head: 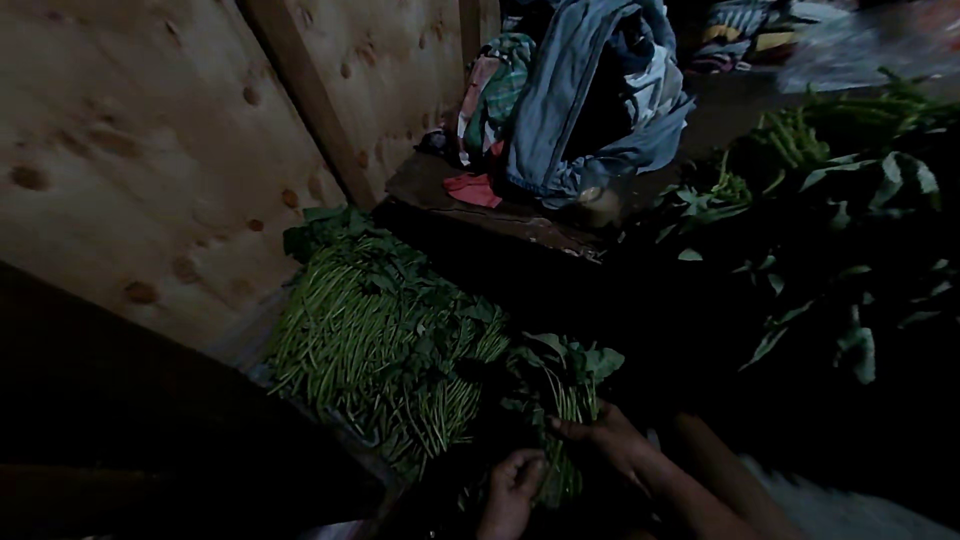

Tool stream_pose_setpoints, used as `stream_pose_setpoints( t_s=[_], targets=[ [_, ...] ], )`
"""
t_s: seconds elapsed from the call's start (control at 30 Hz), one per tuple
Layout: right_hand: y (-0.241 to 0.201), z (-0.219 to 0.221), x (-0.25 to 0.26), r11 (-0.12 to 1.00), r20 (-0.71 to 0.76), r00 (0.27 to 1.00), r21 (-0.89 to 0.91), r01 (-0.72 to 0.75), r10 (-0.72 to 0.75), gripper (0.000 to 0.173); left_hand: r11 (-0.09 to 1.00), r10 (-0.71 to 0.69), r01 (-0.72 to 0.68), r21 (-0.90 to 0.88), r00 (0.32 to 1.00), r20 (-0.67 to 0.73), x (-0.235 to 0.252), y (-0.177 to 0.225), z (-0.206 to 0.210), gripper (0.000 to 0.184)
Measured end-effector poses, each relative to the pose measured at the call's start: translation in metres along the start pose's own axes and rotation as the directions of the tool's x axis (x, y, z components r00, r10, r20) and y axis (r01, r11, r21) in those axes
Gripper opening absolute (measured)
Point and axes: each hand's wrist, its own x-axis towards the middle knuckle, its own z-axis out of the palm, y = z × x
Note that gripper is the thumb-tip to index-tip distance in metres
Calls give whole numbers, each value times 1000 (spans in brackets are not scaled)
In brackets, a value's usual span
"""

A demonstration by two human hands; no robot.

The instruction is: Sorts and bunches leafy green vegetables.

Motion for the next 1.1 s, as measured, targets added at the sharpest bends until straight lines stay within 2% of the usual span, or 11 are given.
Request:
stream_pose_setpoints(
  t_s=[0.07, 0.17, 0.23, 0.3, 0.37, 0.5, 0.63, 0.8, 1.0, 1.03, 1.1],
  targets=[
    [-2, 1, -1, 1000, -34, 999, 14, -2, 3, 43, 993, -39, 61, 96, 975, -218, 18, -21, -17, 32],
    [-3, 0, 0, 997, -76, 997, 71, 6, -1, 42, 889, -153, 394, 232, 735, -661, 53, -66, -62, 41],
    [-2, -1, 1, 994, -72, 997, 111, 12, -4, 40, 795, -222, 555, 247, 644, -732, 67, -99, -95, 45],
    [-2, -2, 1, 994, -53, 998, 109, -13, 19, 36, 741, -242, 588, 324, 684, -688, 67, -120, -117, 39],
    [-2, -2, 1, 995, -18, 999, 96, -28, 30, 33, 755, -173, 521, 398, 743, -646, 63, -124, -123, 26],
    [-3, 1, 2, 996, 3, 1000, 88, -3, 3, 24, 933, 57, 188, 306, 763, -644, 38, -78, -96, 22],
    [-2, 2, 4, 996, 52, 999, 86, -5, 0, 21, 980, 129, -18, 198, 816, -564, 7, -34, -57, 20],
    [1, 0, 2, 999, 74, 997, 43, -13, 9, 26, 975, 191, -121, 189, 889, -416, -16, -13, -15, 19],
    [2, -4, 1, 989, 93, 995, -147, -12, 26, 33, 933, 253, -240, 268, 967, -14, -24, -4, 1, 21],
    [1, -3, 0, 990, 72, 997, -141, -10, 20, 37, 939, 237, -228, 258, 971, -4, -18, -7, -2, 22],
    [0, -3, -1, 994, 26, 1000, -107, 2, 1, 45, 972, 133, -101, 213, 981, -141, 1, -25, -13, 29]
  ],
)
